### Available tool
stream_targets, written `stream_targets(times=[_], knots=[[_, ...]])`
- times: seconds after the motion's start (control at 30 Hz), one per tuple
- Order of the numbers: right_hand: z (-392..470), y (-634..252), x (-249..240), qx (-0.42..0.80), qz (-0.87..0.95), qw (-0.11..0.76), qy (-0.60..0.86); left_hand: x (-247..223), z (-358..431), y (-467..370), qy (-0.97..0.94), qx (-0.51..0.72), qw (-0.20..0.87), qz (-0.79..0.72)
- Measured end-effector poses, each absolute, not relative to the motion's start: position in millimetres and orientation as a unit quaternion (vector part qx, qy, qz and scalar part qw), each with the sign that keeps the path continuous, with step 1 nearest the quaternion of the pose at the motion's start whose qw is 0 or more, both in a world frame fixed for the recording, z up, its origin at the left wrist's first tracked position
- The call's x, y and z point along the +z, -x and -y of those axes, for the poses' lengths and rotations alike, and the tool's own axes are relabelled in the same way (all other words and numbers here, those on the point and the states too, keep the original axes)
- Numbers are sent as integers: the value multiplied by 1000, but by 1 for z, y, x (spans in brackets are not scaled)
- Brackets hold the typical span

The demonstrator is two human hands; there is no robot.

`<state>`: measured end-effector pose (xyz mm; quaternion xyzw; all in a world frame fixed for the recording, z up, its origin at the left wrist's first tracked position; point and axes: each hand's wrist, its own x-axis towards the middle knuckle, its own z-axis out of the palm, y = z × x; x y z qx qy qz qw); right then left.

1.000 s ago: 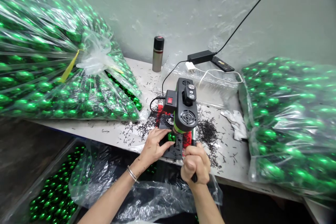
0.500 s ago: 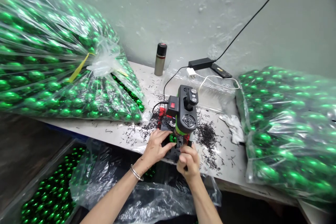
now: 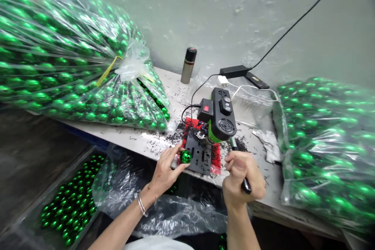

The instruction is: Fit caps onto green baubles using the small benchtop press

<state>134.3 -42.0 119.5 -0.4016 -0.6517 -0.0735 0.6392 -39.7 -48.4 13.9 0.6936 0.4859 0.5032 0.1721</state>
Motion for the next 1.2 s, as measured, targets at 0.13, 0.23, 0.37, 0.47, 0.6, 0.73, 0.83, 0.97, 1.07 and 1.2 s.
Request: stream_targets(times=[0.13,0.23,0.37,0.47,0.6,0.73,0.83,0.97,1.07,1.2], knots=[[42,-133,112,-84,651,641,397,17,68,61,-697,484,141,-510],[41,-133,111,-91,655,643,387,13,79,70,-722,462,116,-502],[41,-136,110,-95,666,635,379,11,78,80,-745,449,74,-488],[40,-137,108,-99,670,639,366,23,52,88,-722,471,27,-506],[39,-137,106,-94,665,649,358,53,-11,101,-707,461,-41,-535],[40,-137,106,-88,671,642,359,75,-70,101,-754,220,-6,-619],[41,-138,105,-88,677,636,361,79,-98,94,-756,125,14,-642],[42,-140,103,-88,687,630,351,79,-110,91,-760,114,34,-639],[42,-140,102,-88,691,631,343,81,-99,98,-762,156,65,-625],[43,-138,100,-82,683,633,356,81,-62,105,-629,399,407,-529]])
